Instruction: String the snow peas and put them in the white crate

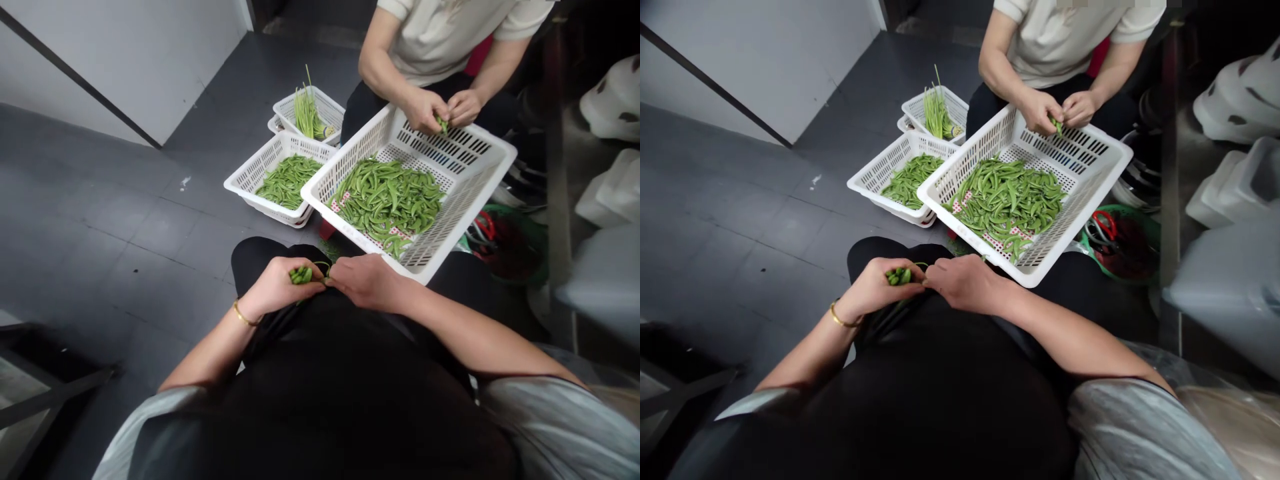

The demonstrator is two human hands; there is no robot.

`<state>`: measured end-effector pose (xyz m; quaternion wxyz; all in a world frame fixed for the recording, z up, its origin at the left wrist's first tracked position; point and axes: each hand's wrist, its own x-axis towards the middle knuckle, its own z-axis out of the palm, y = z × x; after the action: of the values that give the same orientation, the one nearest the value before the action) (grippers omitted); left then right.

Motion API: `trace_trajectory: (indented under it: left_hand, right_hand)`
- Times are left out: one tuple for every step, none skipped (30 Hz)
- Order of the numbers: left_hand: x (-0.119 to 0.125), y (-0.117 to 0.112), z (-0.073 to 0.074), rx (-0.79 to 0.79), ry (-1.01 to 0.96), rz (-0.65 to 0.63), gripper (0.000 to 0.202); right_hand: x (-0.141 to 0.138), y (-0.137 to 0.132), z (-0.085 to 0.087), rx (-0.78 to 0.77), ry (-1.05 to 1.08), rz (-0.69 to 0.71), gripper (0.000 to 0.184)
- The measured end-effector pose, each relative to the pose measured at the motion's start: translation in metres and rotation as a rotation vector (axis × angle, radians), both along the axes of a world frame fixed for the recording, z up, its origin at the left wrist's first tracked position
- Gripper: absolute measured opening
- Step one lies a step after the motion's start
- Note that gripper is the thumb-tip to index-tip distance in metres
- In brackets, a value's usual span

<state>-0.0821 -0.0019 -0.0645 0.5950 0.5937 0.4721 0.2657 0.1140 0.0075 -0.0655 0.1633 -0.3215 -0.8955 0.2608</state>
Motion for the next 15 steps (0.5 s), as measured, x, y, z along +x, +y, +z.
trace_trajectory:
  left_hand:
    - [0.001,-0.003,0.002,0.132,0.066,0.007,0.013]
    - [0.004,-0.006,0.003,0.232,0.099,0.017,0.013]
    - [0.006,-0.008,0.003,0.295,0.098,0.040,0.013]
    - [0.008,-0.011,0.001,0.318,0.072,0.080,0.012]
    - [0.010,-0.012,-0.002,0.307,0.026,0.145,0.012]
    - [0.010,-0.012,-0.004,0.274,-0.042,0.240,0.011]
    - [0.009,-0.010,-0.007,0.228,-0.128,0.352,0.010]
    - [0.005,-0.006,-0.009,0.181,-0.227,0.470,0.010]
    - [0.000,-0.001,-0.010,0.139,-0.332,0.581,0.011]
    - [-0.006,0.004,-0.011,0.102,-0.430,0.668,0.011]
    - [-0.014,0.010,-0.010,0.065,-0.515,0.727,0.012]
    - [-0.021,0.016,-0.009,0.014,-0.576,0.749,0.012]
    - [-0.027,0.020,-0.008,-0.057,-0.620,0.740,0.012]
    - [-0.032,0.023,-0.007,-0.140,-0.654,0.706,0.012]
    - [-0.034,0.025,-0.006,-0.225,-0.681,0.655,0.014]
  right_hand:
    - [-0.001,0.000,-0.002,-0.120,0.116,-0.017,0.028]
    - [-0.001,0.000,-0.004,-0.271,0.245,-0.046,0.029]
    - [-0.001,-0.001,-0.007,-0.437,0.371,-0.083,0.031]
    - [-0.001,-0.001,-0.009,-0.598,0.484,-0.124,0.031]
    - [0.000,-0.002,-0.012,-0.734,0.573,-0.165,0.032]
    - [0.002,-0.003,-0.015,-0.830,0.632,-0.200,0.032]
    - [0.005,-0.003,-0.017,-0.881,0.657,-0.229,0.033]
    - [0.010,-0.002,-0.019,-0.885,0.643,-0.251,0.033]
    - [0.016,-0.002,-0.020,-0.854,0.588,-0.264,0.034]
    - [0.023,0.000,-0.020,-0.800,0.496,-0.260,0.036]
    - [0.029,0.001,-0.020,-0.736,0.368,-0.237,0.036]
    - [0.035,0.003,-0.019,-0.662,0.219,-0.210,0.034]
    - [0.039,0.005,-0.017,-0.581,0.063,-0.193,0.030]
    - [0.041,0.007,-0.016,-0.502,-0.082,-0.194,0.031]
    - [0.042,0.009,-0.014,-0.431,-0.196,-0.213,0.039]
